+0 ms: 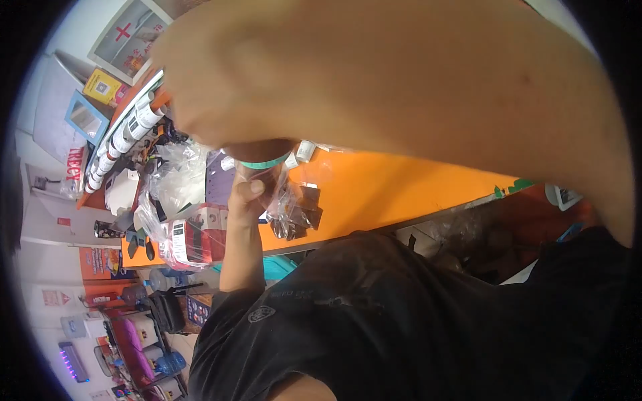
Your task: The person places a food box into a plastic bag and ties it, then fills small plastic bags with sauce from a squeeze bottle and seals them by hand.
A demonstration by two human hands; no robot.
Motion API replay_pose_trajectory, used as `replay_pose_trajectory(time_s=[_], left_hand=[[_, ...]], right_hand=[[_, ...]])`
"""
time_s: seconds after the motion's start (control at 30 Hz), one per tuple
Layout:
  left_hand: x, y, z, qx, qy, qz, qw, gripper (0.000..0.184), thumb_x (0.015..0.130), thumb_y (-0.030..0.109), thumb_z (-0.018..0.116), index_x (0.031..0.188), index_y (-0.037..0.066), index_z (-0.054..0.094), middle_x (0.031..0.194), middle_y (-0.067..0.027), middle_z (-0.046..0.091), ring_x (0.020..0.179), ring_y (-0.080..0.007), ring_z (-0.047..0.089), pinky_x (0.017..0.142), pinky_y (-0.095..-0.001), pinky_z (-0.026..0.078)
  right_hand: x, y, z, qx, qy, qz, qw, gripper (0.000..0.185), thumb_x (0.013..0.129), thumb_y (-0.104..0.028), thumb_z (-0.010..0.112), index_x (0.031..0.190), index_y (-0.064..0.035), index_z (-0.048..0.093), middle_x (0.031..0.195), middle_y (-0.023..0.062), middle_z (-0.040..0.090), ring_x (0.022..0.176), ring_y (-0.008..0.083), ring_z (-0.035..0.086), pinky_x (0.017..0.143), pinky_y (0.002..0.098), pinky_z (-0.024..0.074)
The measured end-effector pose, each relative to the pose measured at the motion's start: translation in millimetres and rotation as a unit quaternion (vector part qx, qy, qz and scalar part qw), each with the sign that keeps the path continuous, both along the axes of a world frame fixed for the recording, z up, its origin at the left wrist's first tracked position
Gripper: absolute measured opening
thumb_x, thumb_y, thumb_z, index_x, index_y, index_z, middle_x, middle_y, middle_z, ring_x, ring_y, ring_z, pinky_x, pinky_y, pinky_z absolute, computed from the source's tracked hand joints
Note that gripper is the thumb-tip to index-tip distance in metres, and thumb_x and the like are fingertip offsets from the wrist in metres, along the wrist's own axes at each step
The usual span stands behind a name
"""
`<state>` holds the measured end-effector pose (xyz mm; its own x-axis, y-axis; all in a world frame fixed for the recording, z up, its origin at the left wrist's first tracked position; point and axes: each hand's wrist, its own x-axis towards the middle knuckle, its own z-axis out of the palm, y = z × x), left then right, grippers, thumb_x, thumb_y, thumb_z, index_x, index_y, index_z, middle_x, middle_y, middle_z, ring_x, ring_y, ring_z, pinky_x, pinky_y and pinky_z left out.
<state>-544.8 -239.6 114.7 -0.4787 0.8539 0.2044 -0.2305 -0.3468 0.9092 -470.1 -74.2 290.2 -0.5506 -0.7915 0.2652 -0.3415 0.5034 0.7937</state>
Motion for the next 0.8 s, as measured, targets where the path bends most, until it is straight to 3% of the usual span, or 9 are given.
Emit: replay_pose_trajectory(time_s=[0.1,0.2,0.3,0.4,0.53,0.6,0.7,0.8], left_hand=[[-6.3,-5.1,-11.2,0.003,-0.033,0.006,0.999,0.088,0.067,0.027,0.067,0.142,0.0,0.029,0.138,-0.0135,0.043,0.13,-0.0241,0.038,0.108,-0.0376,0.028],[-2.7,-3.6,-11.5,0.043,-0.041,0.046,0.997,0.089,0.065,0.033,0.07,0.138,-0.001,0.032,0.122,-0.0121,0.051,0.095,-0.0178,0.055,0.077,-0.0277,0.044],[-8.9,-7.6,-18.8,0.039,-0.051,0.036,0.997,0.089,0.064,0.035,0.071,0.136,-0.001,0.033,0.11,-0.0112,0.053,0.069,-0.0127,0.054,0.054,-0.0226,0.042],[-7.1,-7.5,-13.7,0.019,-0.044,0.052,0.997,0.09,0.062,0.037,0.072,0.134,-0.002,0.034,0.104,-0.0105,0.053,0.059,-0.0098,0.049,0.045,-0.0208,0.037],[-8.9,-4.1,-11.9,0.02,-0.045,0.033,0.998,0.091,0.061,0.037,0.072,0.134,-0.002,0.034,0.105,-0.0099,0.053,0.059,-0.0081,0.047,0.043,-0.0199,0.036],[-14.5,-3.6,-16.8,0.041,-0.048,-0.008,0.998,0.093,0.061,0.038,0.072,0.135,-0.001,0.033,0.108,-0.0104,0.053,0.066,-0.0095,0.05,0.049,-0.0211,0.039],[-21.4,-1.4,-24.8,0.059,-0.045,-0.036,0.997,0.097,0.06,0.039,0.073,0.139,0.0,0.03,0.121,-0.0125,0.051,0.092,-0.0166,0.055,0.073,-0.028,0.045],[0.3,12.1,-6.7,0.018,-0.023,0.048,0.998,0.103,0.06,0.041,0.073,0.142,0.001,0.026,0.135,-0.0135,0.044,0.121,-0.0241,0.044,0.1,-0.0377,0.034]], right_hand=[[-2.8,-18.4,-1.7,0.024,0.034,0.002,0.999,0.026,0.069,-0.011,0.063,0.094,-0.0098,0.053,0.086,0.0034,0.052,0.087,0.0194,0.055,0.083,0.0314,0.0445],[-5.3,-26.9,-3.8,0.035,0.041,0.001,0.999,0.027,0.069,-0.011,0.063,0.094,-0.0096,0.053,0.086,0.0036,0.053,0.088,0.0197,0.055,0.083,0.0318,0.0444],[-5.6,-27.3,-5.1,0.04,0.038,-0.007,0.998,0.027,0.07,-0.011,0.063,0.095,-0.0094,0.054,0.087,0.0039,0.053,0.088,0.02,0.055,0.084,0.0322,0.0443],[-5.9,-26.7,-3.1,0.043,0.031,-0.009,0.999,0.028,0.07,-0.011,0.063,0.096,-0.0093,0.054,0.088,0.0042,0.054,0.089,0.0203,0.055,0.084,0.0326,0.0441],[-4.1,-19.3,2.3,0.045,0.023,-0.014,0.999,0.029,0.07,-0.012,0.064,0.097,-0.009,0.054,0.089,0.0045,0.054,0.09,0.0208,0.055,0.084,0.0331,0.044],[-4.1,-15.4,4.9,0.047,0.016,-0.015,0.999,0.029,0.07,-0.012,0.064,0.097,-0.0089,0.055,0.09,0.0047,0.055,0.091,0.021,0.055,0.085,0.0333,0.0439],[0.5,-0.7,11.0,0.031,0.0,-0.012,0.999,0.03,0.07,-0.012,0.064,0.098,-0.0087,0.055,0.091,0.005,0.055,0.091,0.0213,0.055,0.085,0.0337,0.0438],[7.0,25.0,11.8,-0.014,-0.029,-0.011,0.999,0.03,0.07,-0.012,0.064,0.099,-0.0086,0.055,0.091,0.0052,0.056,0.092,0.0216,0.056,0.085,0.0341,0.0437]])
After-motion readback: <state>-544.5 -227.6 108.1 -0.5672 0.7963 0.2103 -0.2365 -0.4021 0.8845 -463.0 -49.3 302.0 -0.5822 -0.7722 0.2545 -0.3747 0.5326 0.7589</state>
